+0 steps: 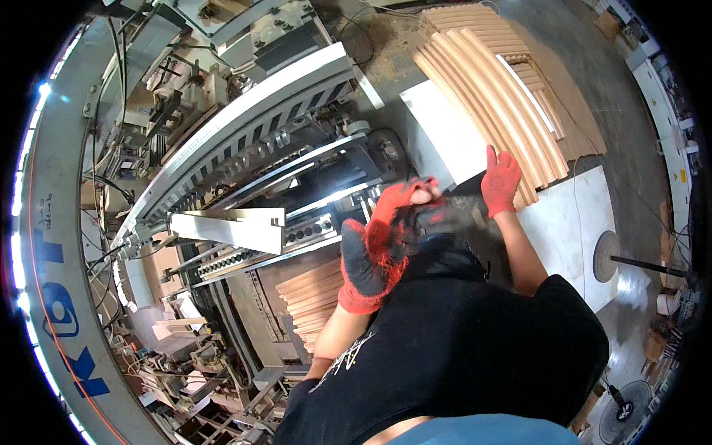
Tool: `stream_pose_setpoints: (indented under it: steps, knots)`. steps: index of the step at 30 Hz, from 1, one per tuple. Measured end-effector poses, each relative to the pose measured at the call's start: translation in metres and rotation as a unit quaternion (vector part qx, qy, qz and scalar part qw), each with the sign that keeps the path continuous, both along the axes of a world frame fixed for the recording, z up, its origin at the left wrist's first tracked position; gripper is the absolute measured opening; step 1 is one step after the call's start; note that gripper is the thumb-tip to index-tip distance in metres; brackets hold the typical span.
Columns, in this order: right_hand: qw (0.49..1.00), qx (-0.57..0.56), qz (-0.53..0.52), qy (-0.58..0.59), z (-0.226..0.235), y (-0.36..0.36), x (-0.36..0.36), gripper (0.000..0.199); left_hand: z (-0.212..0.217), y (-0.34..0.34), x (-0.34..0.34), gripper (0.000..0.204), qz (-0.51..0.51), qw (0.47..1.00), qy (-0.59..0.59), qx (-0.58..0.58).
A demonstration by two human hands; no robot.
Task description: The person takes curved wooden slats from a stack and feeds them one at a time into an industrial woodworking machine.
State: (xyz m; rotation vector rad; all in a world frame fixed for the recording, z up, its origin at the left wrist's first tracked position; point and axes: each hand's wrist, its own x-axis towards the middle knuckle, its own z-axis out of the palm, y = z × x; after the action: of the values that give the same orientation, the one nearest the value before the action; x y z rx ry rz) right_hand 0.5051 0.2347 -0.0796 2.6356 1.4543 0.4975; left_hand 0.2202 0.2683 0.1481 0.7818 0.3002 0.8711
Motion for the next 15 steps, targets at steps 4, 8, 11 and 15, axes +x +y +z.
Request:
stream_pose_setpoints:
  steps: [4, 8, 11, 15]
  knots:
    - [1.0, -0.02, -0.014, 0.01, 0.019, 0.007, -0.01, 0.05, -0.035, 0.003, -0.026, 0.087, 0.021, 0.999, 0.048, -0.014]
    - [0.974, 0.075, 0.077, 0.198, 0.006, -0.006, -0.008, 0.041, -0.047, -0.002, -0.046, 0.077, 0.064, 0.993, 0.052, -0.089]
    - [0.851, -0.006, 0.035, 0.523, 0.032, -0.007, -0.013, 0.044, -0.069, -0.003, -0.064, 0.074, 0.09, 0.992, 0.053, -0.074]
    - [0.841, 0.251, 0.048, 0.478, 0.049, -0.011, -0.065, 0.041, -0.06, -0.006, -0.071, 0.065, 0.121, 0.984, 0.114, -0.064]
